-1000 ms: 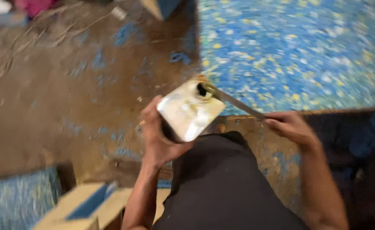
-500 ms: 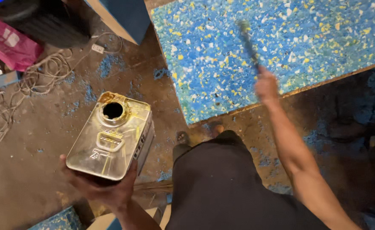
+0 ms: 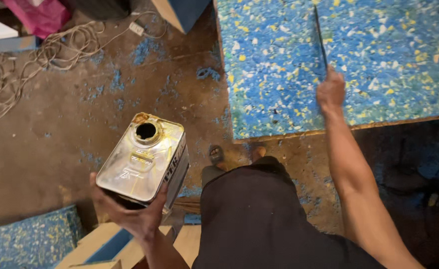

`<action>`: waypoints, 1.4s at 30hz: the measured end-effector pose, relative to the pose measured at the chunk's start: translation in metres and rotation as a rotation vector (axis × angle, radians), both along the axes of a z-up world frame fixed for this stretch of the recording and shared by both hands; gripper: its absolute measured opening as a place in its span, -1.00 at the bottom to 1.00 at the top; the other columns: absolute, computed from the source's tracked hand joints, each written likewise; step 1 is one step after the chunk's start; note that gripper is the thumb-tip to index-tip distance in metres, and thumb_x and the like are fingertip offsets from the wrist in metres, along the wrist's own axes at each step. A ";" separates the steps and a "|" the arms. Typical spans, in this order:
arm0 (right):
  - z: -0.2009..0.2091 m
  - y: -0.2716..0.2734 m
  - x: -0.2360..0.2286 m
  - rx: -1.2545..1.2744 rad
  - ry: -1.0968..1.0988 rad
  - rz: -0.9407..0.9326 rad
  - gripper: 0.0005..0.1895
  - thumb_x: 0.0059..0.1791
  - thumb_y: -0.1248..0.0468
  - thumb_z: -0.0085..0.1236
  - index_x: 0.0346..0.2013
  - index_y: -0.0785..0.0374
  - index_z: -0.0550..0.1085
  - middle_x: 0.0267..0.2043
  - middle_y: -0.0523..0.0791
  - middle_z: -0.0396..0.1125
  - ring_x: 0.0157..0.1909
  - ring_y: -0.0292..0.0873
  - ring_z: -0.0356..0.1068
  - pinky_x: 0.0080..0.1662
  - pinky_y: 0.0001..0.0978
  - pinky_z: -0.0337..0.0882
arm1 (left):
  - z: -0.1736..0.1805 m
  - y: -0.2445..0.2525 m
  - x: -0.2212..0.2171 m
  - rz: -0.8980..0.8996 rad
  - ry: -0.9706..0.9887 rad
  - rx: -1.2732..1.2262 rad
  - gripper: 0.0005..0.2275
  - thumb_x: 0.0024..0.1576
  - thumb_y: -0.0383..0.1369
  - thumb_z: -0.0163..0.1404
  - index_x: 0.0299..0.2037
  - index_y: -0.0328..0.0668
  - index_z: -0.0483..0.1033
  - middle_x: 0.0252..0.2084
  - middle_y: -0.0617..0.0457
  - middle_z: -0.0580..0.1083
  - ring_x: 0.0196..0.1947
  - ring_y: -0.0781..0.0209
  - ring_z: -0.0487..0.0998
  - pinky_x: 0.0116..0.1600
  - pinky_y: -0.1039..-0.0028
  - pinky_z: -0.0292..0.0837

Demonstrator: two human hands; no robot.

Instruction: The person holds a metal can in their left hand and uses a stick in their right hand to scoop a dark liquid from the can. They repeatedly apply the liquid onto a large, blue speckled rectangular board resting on a wooden surface.

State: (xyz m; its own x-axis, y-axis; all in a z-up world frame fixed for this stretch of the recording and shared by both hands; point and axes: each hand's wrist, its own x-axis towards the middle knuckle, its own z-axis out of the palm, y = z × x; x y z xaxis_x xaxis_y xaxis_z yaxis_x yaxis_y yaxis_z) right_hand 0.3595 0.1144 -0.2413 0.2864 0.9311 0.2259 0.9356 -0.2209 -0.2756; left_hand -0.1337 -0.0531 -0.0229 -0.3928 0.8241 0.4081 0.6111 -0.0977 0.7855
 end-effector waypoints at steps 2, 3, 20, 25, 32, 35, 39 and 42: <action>0.006 -0.006 -0.041 -0.049 0.087 -0.031 -0.30 -0.11 0.50 -0.26 0.34 0.29 0.40 -0.13 0.25 0.36 -0.17 0.32 0.38 -0.20 0.13 0.42 | 0.000 -0.001 -0.001 -0.001 0.025 -0.023 0.00 -0.17 -0.27 0.34 0.48 -0.38 0.01 0.40 -0.35 0.18 0.40 -0.20 0.27 0.40 0.09 0.35; 0.008 -0.016 -0.069 -0.240 0.241 0.040 -0.46 0.07 0.35 -0.40 0.26 0.20 0.43 -0.13 0.19 0.38 -0.38 0.04 0.27 -0.42 -0.19 0.28 | -0.001 -0.001 -0.001 0.002 -0.029 -0.002 0.00 -0.21 -0.37 0.34 0.48 -0.37 0.01 0.40 -0.37 0.17 0.41 -0.26 0.26 0.39 0.04 0.38; 0.014 -0.059 -0.077 -0.379 0.175 0.172 -0.55 0.20 0.37 -0.28 0.37 0.07 0.36 -0.21 0.07 0.29 -0.62 -0.27 0.13 -0.64 -0.50 0.31 | 0.003 0.024 0.001 -0.032 0.010 -0.002 0.04 -0.28 -0.51 0.36 0.48 -0.49 0.00 0.41 -0.46 0.17 0.41 -0.26 0.25 0.39 0.01 0.32; 0.001 -0.058 -0.017 -0.372 0.444 0.010 -0.52 0.19 0.34 -0.26 0.35 -0.08 0.41 -0.14 0.00 0.29 -0.41 -0.15 0.21 -0.43 -0.45 0.33 | 0.003 0.029 0.007 0.117 -0.120 -0.219 0.08 -0.27 -0.69 0.34 0.53 -0.21 -0.04 0.22 -0.51 0.38 0.12 -0.16 0.44 0.10 0.12 0.44; 0.018 0.010 0.128 0.069 0.083 -0.388 -0.56 0.06 0.36 -0.01 0.21 0.29 0.57 -0.27 0.33 0.46 -0.30 0.40 0.46 -0.20 0.20 0.46 | 0.010 0.039 0.015 0.045 -0.065 -0.250 0.10 -0.34 -0.58 0.33 0.50 -0.34 -0.09 0.34 -0.51 0.27 0.26 -0.25 0.38 0.20 0.02 0.38; 0.014 0.012 0.121 -0.069 0.268 -0.565 -0.43 0.02 0.36 -0.18 0.35 0.30 0.38 0.25 0.37 0.09 0.07 0.47 0.32 0.11 0.11 0.31 | 0.024 0.041 0.018 0.163 0.518 -0.385 0.13 -0.45 -0.14 0.44 0.41 -0.67 0.29 0.11 -0.63 0.38 0.04 -0.50 0.46 0.09 0.00 0.40; -0.009 -0.016 0.060 -0.095 0.188 -0.335 -0.51 0.12 0.08 -0.34 0.20 0.29 0.32 -0.07 0.15 0.25 -0.25 0.17 0.36 -0.34 0.06 0.43 | 0.010 0.046 0.012 0.046 0.243 -0.270 0.13 -0.40 -0.44 0.42 0.47 -0.61 0.04 0.24 -0.60 0.27 0.13 -0.40 0.46 0.08 0.01 0.45; 0.003 -0.047 0.039 -0.248 0.030 -0.027 -0.51 0.11 0.34 -0.13 0.37 0.09 0.33 -0.19 0.05 0.15 -0.45 0.10 0.26 -0.51 0.01 0.33 | 0.021 0.054 0.025 0.042 0.011 -0.360 0.12 -0.36 -0.48 0.36 0.50 -0.43 -0.04 0.22 -0.51 0.33 0.02 -0.23 0.51 -0.07 0.09 0.51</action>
State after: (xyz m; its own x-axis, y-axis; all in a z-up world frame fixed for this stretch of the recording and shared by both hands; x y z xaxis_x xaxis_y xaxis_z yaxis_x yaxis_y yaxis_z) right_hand 0.3989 0.0671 -0.2381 0.3155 0.9488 -0.0172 0.9205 -0.3103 -0.2374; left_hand -0.1083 0.0012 -0.0023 -0.4261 0.8992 0.0994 0.6175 0.2088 0.7583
